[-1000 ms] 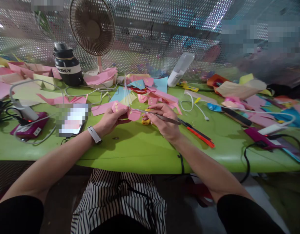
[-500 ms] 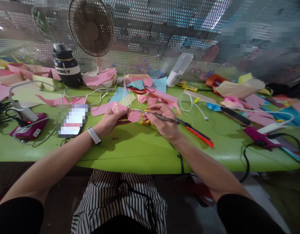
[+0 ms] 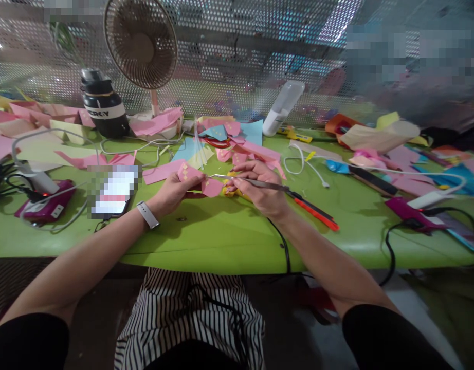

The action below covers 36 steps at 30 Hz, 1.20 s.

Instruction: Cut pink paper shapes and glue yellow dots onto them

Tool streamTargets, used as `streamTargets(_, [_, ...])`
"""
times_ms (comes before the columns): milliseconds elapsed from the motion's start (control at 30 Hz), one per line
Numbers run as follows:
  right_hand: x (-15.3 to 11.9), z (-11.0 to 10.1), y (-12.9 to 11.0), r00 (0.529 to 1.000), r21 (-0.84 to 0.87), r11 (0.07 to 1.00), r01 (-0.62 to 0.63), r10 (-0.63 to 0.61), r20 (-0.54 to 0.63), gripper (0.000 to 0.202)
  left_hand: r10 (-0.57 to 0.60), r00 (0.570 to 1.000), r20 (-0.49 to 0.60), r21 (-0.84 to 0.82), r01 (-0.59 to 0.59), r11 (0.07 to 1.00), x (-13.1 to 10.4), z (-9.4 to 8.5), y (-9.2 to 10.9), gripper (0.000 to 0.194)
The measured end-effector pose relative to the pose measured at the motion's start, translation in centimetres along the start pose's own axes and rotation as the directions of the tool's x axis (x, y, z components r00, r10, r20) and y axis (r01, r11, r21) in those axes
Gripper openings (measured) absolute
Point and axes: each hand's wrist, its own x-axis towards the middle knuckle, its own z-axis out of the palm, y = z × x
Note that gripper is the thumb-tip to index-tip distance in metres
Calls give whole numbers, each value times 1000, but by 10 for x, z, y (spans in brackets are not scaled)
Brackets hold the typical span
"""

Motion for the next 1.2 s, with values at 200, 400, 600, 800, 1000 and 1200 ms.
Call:
streamTargets(200, [1, -2, 2, 1000, -17, 1000, 8, -8, 9, 34, 15, 1000, 4, 31, -15, 999, 0, 0, 0, 30])
streamTargets(400, [1, -4, 1, 1000, -24, 1000, 17, -17, 24, 33, 14, 1000, 15, 54, -14, 998, -1, 0, 1, 31])
streamTargets(600, [2, -6, 5, 999, -33, 999, 41, -40, 30, 32, 12, 1000, 26, 76, -14, 997, -1, -1, 0, 31])
streamTargets(800, [2, -6, 8, 998, -28, 999, 45, -44, 34, 29, 14, 1000, 20, 76, -16, 997, 0, -1, 0, 32])
streamTargets(1000, [1, -4, 4, 998, -62, 997, 56, -55, 21, 29, 24, 999, 21, 52, -26, 998, 1, -2, -3, 32])
streamTargets(1200, [2, -5, 3, 998, -54, 997, 57, -56, 25, 28, 30, 999, 29, 47, -32, 998, 0, -1, -2, 32])
